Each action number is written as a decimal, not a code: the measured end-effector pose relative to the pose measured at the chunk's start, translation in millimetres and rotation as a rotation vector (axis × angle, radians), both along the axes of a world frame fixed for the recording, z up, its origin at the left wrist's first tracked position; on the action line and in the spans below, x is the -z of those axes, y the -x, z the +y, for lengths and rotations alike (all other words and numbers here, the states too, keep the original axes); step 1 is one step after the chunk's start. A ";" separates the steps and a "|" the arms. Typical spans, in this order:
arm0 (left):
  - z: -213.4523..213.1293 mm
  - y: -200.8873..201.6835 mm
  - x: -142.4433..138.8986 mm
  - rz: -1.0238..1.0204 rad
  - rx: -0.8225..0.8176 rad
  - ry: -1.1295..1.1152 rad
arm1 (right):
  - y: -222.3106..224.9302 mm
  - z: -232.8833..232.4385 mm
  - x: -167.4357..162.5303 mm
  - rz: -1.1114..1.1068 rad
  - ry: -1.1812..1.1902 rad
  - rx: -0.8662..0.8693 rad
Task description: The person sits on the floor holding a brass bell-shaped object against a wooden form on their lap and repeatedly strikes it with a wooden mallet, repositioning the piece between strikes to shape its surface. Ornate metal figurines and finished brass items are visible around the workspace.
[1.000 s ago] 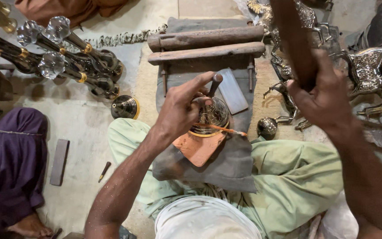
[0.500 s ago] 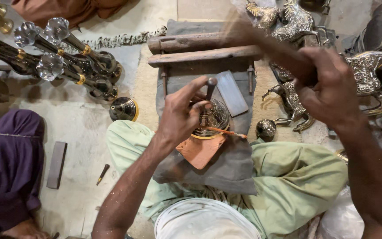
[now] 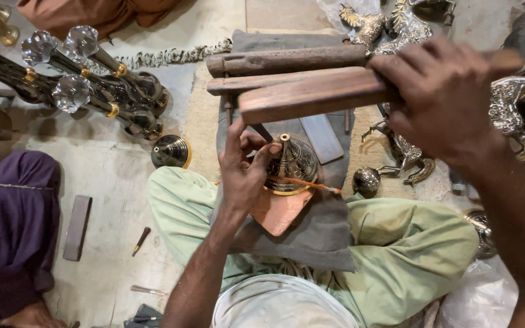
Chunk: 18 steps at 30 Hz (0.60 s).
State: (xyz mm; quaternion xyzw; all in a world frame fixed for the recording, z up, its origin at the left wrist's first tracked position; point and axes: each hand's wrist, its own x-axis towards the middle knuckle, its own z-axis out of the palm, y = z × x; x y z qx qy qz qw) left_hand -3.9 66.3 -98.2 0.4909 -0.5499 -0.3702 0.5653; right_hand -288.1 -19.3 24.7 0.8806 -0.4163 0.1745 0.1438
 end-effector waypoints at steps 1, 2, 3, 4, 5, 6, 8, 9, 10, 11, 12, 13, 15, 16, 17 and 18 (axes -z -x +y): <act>-0.2 -0.4 -0.4 0.001 0.003 0.000 | -4.0 -4.4 -5.6 -0.065 -0.025 -0.025; -0.5 -0.6 -1.1 0.001 0.006 -0.002 | -7.4 -6.7 -10.7 -0.130 -0.050 -0.049; -0.5 -0.7 -1.8 0.003 0.010 -0.004 | -10.0 -6.3 -15.1 -0.133 -0.149 -0.030; -0.5 -0.3 -2.6 -0.001 0.008 -0.008 | -11.8 -6.0 -19.5 -0.137 -0.247 -0.012; -0.1 0.1 -3.6 -0.006 0.005 -0.010 | -13.5 -5.6 -23.7 -0.140 -0.344 0.003; -0.7 0.4 -4.6 -0.010 0.003 -0.010 | -14.4 -6.0 -27.9 0.022 -0.138 0.001; -2.2 1.6 -5.7 0.011 0.001 -0.014 | -14.4 -5.6 -34.3 0.346 0.268 -0.001; -2.8 1.6 -6.4 0.021 -0.003 -0.014 | -16.2 -5.8 -35.8 0.252 0.109 0.035; -2.6 0.7 -7.2 0.028 0.008 -0.038 | -17.9 -6.7 -36.4 0.155 -0.052 0.070; -2.1 0.1 -7.9 0.038 0.018 -0.063 | -18.2 -7.0 -36.7 0.060 -0.212 0.105; -2.3 -0.3 -8.6 0.047 0.027 -0.085 | -16.6 -5.7 -37.0 0.191 -0.141 0.114; -3.0 -0.4 -9.3 0.031 0.028 -0.074 | -14.4 -3.0 -37.0 0.319 -0.065 0.123; -4.6 0.1 -11.1 -0.002 0.033 -0.052 | -10.1 -2.7 -34.1 0.327 -0.083 0.147; -5.7 -0.7 -12.4 -0.006 0.044 -0.046 | -7.7 -4.3 -31.7 0.207 -0.176 0.160; -5.2 -1.8 -13.7 -0.009 0.055 -0.042 | -5.9 -4.5 -28.3 0.087 -0.269 0.171; -5.1 -2.4 -14.8 -0.012 0.064 -0.038 | -4.2 -2.1 -23.9 0.191 -0.195 0.179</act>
